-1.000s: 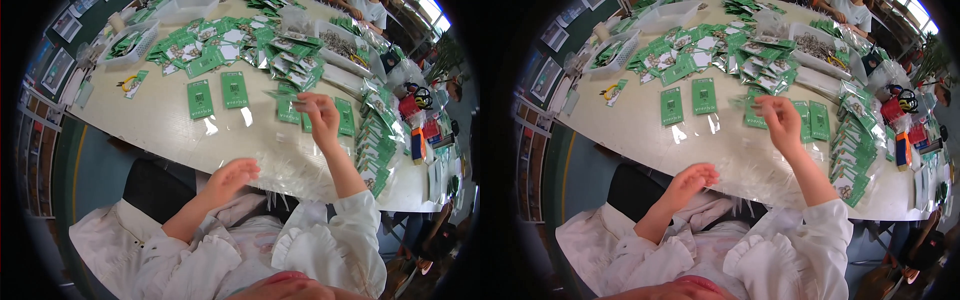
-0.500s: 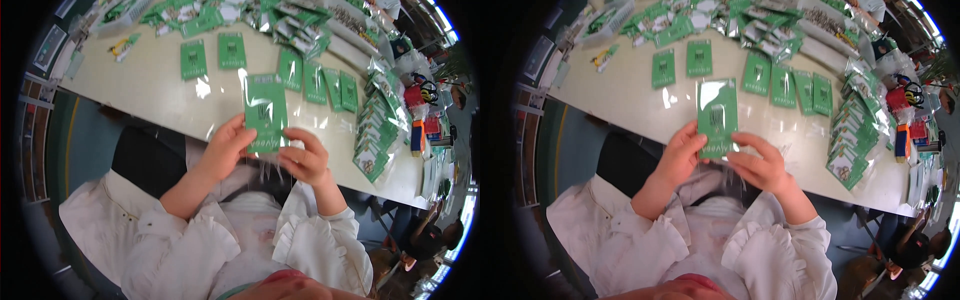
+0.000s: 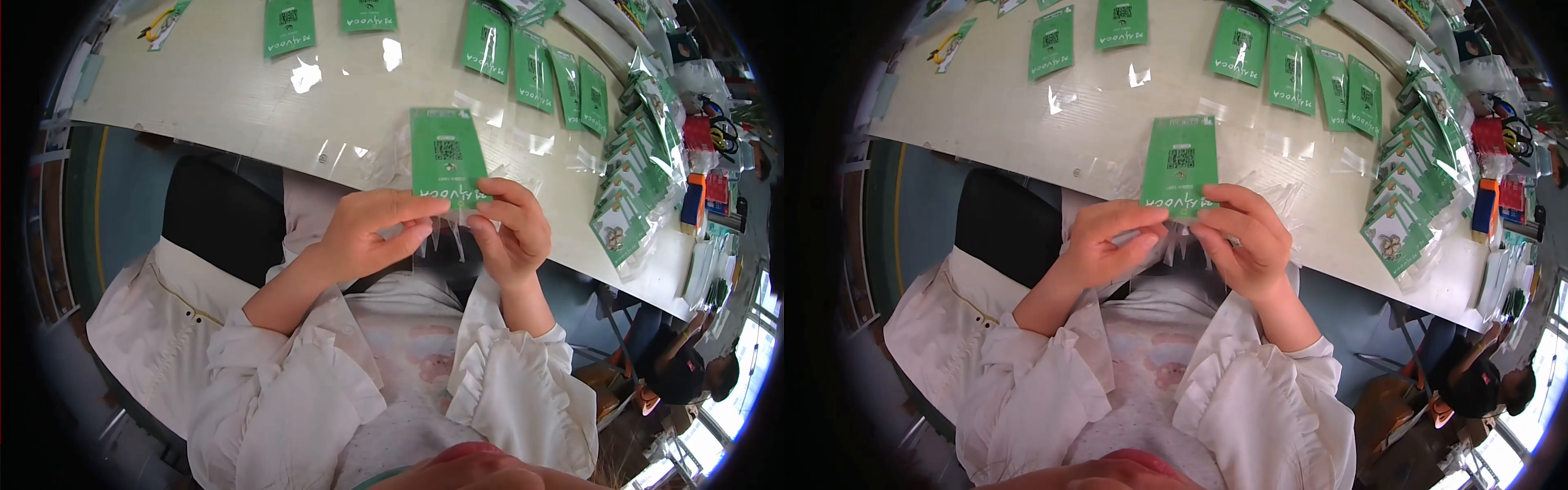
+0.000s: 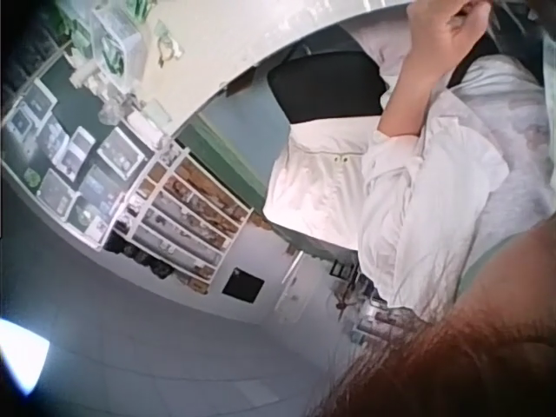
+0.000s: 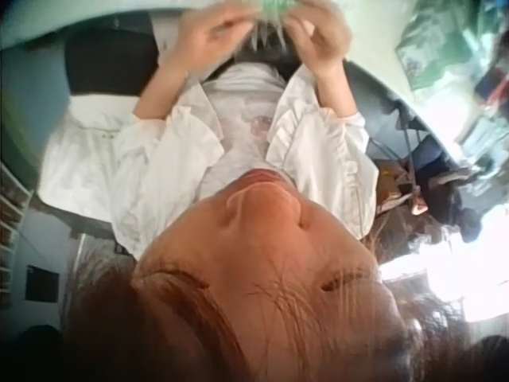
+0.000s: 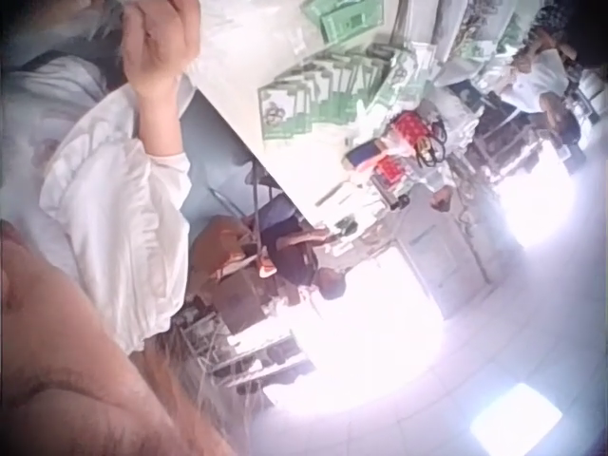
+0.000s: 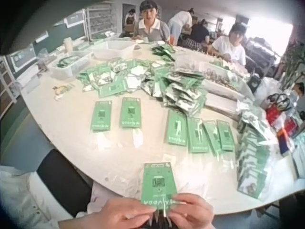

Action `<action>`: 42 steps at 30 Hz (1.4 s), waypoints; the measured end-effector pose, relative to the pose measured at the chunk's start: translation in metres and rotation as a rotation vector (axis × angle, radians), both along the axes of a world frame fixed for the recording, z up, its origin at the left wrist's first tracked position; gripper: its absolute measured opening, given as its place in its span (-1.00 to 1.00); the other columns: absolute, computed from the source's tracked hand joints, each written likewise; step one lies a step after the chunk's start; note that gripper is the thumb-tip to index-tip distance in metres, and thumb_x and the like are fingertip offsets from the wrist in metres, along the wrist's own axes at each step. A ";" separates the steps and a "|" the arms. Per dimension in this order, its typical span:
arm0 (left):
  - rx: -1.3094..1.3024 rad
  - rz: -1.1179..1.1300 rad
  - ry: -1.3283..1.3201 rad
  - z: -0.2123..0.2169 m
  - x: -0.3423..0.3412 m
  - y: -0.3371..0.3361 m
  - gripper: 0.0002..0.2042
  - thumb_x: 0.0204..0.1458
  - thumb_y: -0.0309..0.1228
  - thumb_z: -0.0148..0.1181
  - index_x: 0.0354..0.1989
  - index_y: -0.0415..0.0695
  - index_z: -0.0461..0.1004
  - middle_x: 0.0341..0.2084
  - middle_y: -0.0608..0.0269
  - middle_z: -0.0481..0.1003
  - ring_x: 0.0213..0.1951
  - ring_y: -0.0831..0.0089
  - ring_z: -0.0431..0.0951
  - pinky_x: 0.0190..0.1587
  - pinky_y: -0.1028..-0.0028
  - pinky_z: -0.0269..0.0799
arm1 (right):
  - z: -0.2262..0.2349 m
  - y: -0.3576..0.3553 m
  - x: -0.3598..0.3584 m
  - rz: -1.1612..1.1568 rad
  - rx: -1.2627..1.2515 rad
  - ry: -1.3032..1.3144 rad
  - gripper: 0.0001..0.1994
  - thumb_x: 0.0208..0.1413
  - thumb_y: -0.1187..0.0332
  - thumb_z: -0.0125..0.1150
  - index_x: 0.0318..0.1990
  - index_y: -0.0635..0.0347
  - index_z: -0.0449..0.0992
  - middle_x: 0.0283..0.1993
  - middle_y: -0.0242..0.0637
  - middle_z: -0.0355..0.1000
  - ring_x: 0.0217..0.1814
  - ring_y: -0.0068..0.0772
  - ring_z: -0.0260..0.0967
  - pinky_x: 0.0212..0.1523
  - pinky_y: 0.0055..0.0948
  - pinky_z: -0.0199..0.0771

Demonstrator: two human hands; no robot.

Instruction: The person packs green cards into clear plastic sleeves by hand, taking cards from stacks and inserting them into the sleeves.

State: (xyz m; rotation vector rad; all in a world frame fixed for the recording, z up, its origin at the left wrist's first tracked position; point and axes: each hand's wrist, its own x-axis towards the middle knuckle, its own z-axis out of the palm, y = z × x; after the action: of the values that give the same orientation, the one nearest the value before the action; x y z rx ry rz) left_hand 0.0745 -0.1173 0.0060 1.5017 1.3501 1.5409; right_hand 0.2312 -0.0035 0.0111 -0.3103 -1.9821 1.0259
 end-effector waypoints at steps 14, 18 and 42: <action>-0.062 0.053 -0.181 -0.004 0.005 0.004 -0.84 -0.17 -0.56 0.18 -0.35 -0.19 0.50 -0.49 0.22 0.50 -0.56 0.52 0.48 -0.52 0.63 0.33 | -0.004 -0.003 -0.009 0.114 -0.467 0.125 -0.87 -0.20 0.59 0.20 -0.41 0.33 0.46 -0.13 -0.07 0.28 -0.29 -0.37 0.35 -0.30 -0.56 0.36; -0.065 0.101 -0.254 -0.002 0.010 0.009 -0.85 -0.15 -0.59 0.14 -0.35 -0.22 0.49 -0.47 0.20 0.50 -0.55 0.55 0.47 -0.53 0.64 0.33 | -0.009 0.000 -0.003 0.103 -0.369 -0.053 -0.89 -0.15 0.59 0.16 -0.39 0.33 0.43 0.00 -0.08 0.18 -0.25 -0.44 0.32 -0.30 -0.60 0.33; -0.174 0.100 -0.771 0.007 0.028 0.021 -0.47 0.01 -0.55 -0.10 0.16 -0.18 -0.14 -0.05 0.05 0.28 -0.10 0.43 0.38 -0.19 0.51 0.37 | 0.001 -0.010 -0.013 -0.061 -0.864 0.203 -0.85 0.02 0.40 0.06 -0.35 0.29 0.26 -0.26 -0.23 0.31 -0.31 -0.54 0.25 -0.26 -0.56 0.29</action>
State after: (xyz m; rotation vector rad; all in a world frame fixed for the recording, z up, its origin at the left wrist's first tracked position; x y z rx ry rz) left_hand 0.1029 -0.0966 0.0132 0.6170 1.0556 1.7479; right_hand 0.2179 -0.0139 0.0119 -0.6873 -1.2479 1.7558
